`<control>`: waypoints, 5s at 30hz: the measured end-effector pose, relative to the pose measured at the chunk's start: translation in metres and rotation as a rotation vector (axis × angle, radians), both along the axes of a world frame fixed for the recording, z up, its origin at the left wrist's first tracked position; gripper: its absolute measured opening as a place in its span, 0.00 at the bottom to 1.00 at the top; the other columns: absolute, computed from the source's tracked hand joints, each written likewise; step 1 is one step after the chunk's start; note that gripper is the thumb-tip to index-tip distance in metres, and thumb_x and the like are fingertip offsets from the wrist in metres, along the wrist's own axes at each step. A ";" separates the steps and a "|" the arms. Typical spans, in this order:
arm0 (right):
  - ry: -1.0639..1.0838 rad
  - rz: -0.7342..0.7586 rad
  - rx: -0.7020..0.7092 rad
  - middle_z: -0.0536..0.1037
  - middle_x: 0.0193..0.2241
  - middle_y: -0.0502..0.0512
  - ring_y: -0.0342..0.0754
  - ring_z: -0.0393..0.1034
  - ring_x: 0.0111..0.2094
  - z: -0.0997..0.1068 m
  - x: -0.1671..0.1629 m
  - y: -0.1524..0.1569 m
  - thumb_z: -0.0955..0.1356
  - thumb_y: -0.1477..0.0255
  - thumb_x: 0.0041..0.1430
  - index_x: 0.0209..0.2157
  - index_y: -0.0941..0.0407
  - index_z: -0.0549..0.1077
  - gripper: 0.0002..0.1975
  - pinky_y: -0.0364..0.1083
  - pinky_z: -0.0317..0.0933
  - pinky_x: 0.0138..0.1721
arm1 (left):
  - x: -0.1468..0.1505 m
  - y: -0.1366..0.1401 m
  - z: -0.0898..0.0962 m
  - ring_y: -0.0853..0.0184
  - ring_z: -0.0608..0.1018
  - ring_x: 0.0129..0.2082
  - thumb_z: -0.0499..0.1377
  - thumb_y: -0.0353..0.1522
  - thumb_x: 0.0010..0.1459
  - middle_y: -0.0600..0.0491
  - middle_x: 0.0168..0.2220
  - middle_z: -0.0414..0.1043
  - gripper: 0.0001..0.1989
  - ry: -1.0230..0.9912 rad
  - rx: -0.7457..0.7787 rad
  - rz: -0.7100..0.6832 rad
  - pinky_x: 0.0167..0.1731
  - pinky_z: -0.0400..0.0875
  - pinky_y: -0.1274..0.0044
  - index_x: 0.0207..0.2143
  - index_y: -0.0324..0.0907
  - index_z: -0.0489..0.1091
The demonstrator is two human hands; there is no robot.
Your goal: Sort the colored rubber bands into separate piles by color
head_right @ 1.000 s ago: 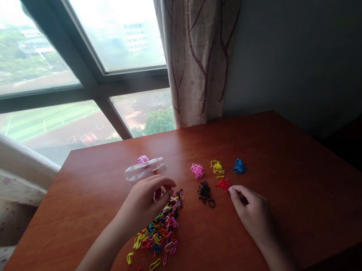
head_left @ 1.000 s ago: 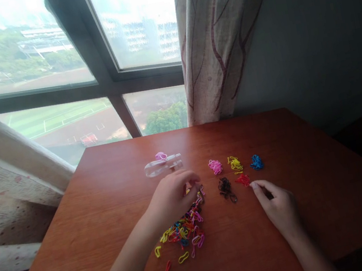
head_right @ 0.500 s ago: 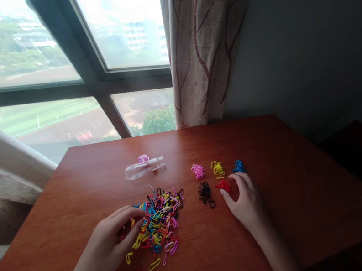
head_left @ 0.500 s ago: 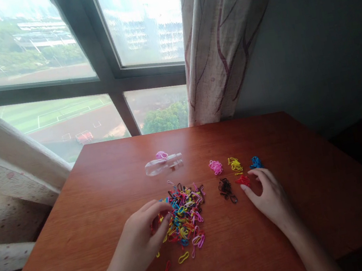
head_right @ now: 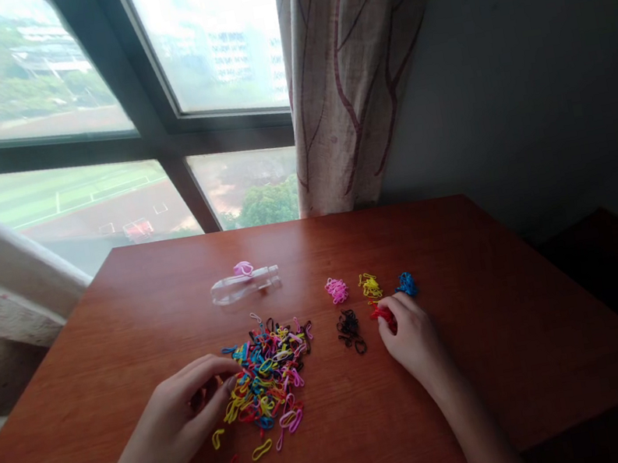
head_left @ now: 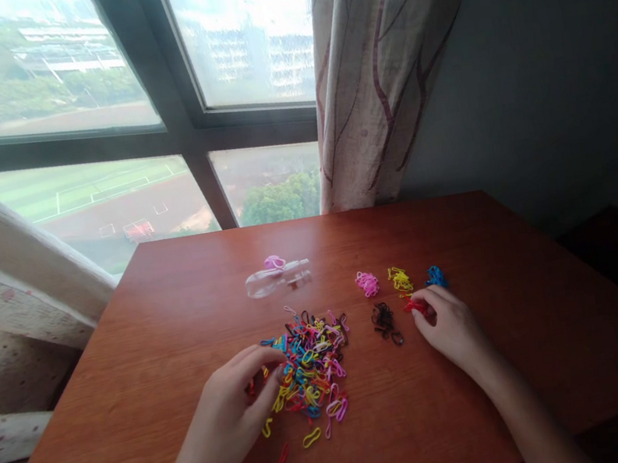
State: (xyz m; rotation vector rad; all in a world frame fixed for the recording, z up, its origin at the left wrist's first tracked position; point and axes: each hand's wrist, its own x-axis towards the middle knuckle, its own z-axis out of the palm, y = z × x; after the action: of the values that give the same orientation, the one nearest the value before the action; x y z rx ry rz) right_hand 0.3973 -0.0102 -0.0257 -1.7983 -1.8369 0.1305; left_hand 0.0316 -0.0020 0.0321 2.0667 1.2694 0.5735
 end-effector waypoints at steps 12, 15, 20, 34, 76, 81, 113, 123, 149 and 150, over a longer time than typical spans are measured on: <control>0.047 0.021 -0.072 0.75 0.35 0.55 0.48 0.69 0.29 0.013 0.001 -0.022 0.65 0.70 0.60 0.38 0.55 0.72 0.06 0.46 0.66 0.32 | 0.002 0.000 0.000 0.68 0.74 0.27 0.54 0.34 0.64 0.52 0.32 0.76 0.10 -0.009 -0.005 0.002 0.28 0.66 0.79 0.38 0.42 0.74; 0.048 -0.021 -0.045 0.75 0.36 0.55 0.47 0.68 0.27 0.018 0.003 -0.018 0.65 0.68 0.60 0.40 0.55 0.73 0.09 0.46 0.66 0.33 | 0.002 -0.001 0.001 0.69 0.73 0.27 0.54 0.34 0.65 0.53 0.31 0.75 0.09 -0.010 -0.009 -0.007 0.28 0.66 0.80 0.38 0.42 0.74; 0.026 0.020 -0.044 0.75 0.34 0.56 0.51 0.72 0.36 0.017 0.005 0.002 0.60 0.73 0.62 0.36 0.55 0.78 0.14 0.48 0.65 0.40 | 0.002 -0.001 0.001 0.69 0.72 0.26 0.54 0.34 0.65 0.54 0.30 0.74 0.09 -0.001 0.000 -0.015 0.26 0.64 0.80 0.38 0.42 0.73; 0.030 0.024 -0.047 0.77 0.31 0.54 0.50 0.73 0.33 0.013 0.009 0.019 0.61 0.75 0.59 0.37 0.55 0.80 0.16 0.47 0.65 0.38 | -0.003 -0.002 -0.002 0.69 0.72 0.25 0.54 0.35 0.65 0.54 0.30 0.74 0.09 0.000 -0.012 0.003 0.25 0.65 0.80 0.38 0.43 0.73; 0.415 0.295 -0.072 0.77 0.30 0.52 0.47 0.72 0.31 0.012 -0.121 -0.036 0.62 0.80 0.60 0.35 0.54 0.75 0.11 0.42 0.62 0.35 | 0.026 0.033 -0.015 0.65 0.79 0.36 0.55 0.32 0.65 0.51 0.40 0.76 0.09 0.240 0.241 -0.125 0.36 0.70 0.77 0.41 0.46 0.75; 0.457 0.282 -0.057 0.78 0.30 0.52 0.47 0.73 0.32 0.010 -0.120 -0.036 0.62 0.80 0.60 0.36 0.55 0.75 0.12 0.42 0.62 0.35 | 0.014 0.035 -0.019 0.66 0.79 0.36 0.56 0.30 0.64 0.52 0.38 0.77 0.08 0.136 0.191 -0.073 0.35 0.70 0.78 0.41 0.44 0.75; 0.438 0.275 -0.084 0.77 0.30 0.52 0.46 0.73 0.32 0.012 -0.122 -0.036 0.62 0.80 0.60 0.36 0.55 0.75 0.12 0.42 0.62 0.36 | 0.015 0.033 -0.009 0.72 0.68 0.25 0.59 0.30 0.60 0.54 0.31 0.71 0.05 -0.106 -0.001 -0.065 0.26 0.62 0.81 0.33 0.40 0.74; 0.407 0.277 -0.072 0.77 0.29 0.51 0.46 0.72 0.31 0.014 -0.122 -0.035 0.62 0.80 0.60 0.35 0.55 0.76 0.11 0.42 0.63 0.35 | 0.017 0.033 -0.006 0.71 0.69 0.27 0.59 0.34 0.62 0.53 0.31 0.73 0.08 -0.113 -0.024 -0.096 0.28 0.63 0.81 0.33 0.39 0.74; 0.387 0.282 -0.077 0.77 0.29 0.52 0.47 0.72 0.32 0.014 -0.121 -0.036 0.62 0.81 0.60 0.36 0.54 0.76 0.12 0.42 0.63 0.35 | 0.019 0.030 -0.002 0.69 0.75 0.30 0.57 0.26 0.58 0.52 0.34 0.77 0.08 -0.122 0.000 -0.078 0.30 0.67 0.81 0.37 0.41 0.77; 0.389 0.282 -0.076 0.77 0.29 0.52 0.47 0.72 0.32 0.014 -0.121 -0.036 0.62 0.81 0.60 0.36 0.54 0.76 0.12 0.42 0.63 0.35 | 0.020 0.030 -0.001 0.69 0.75 0.30 0.57 0.27 0.58 0.52 0.33 0.77 0.08 -0.128 -0.006 -0.075 0.29 0.67 0.81 0.36 0.41 0.77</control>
State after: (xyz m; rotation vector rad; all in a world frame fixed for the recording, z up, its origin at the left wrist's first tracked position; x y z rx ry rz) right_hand 0.2761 -0.0463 -0.0119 -1.4259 -1.8014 0.6186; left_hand 0.0512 0.0279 0.0308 2.0287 1.1143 0.6558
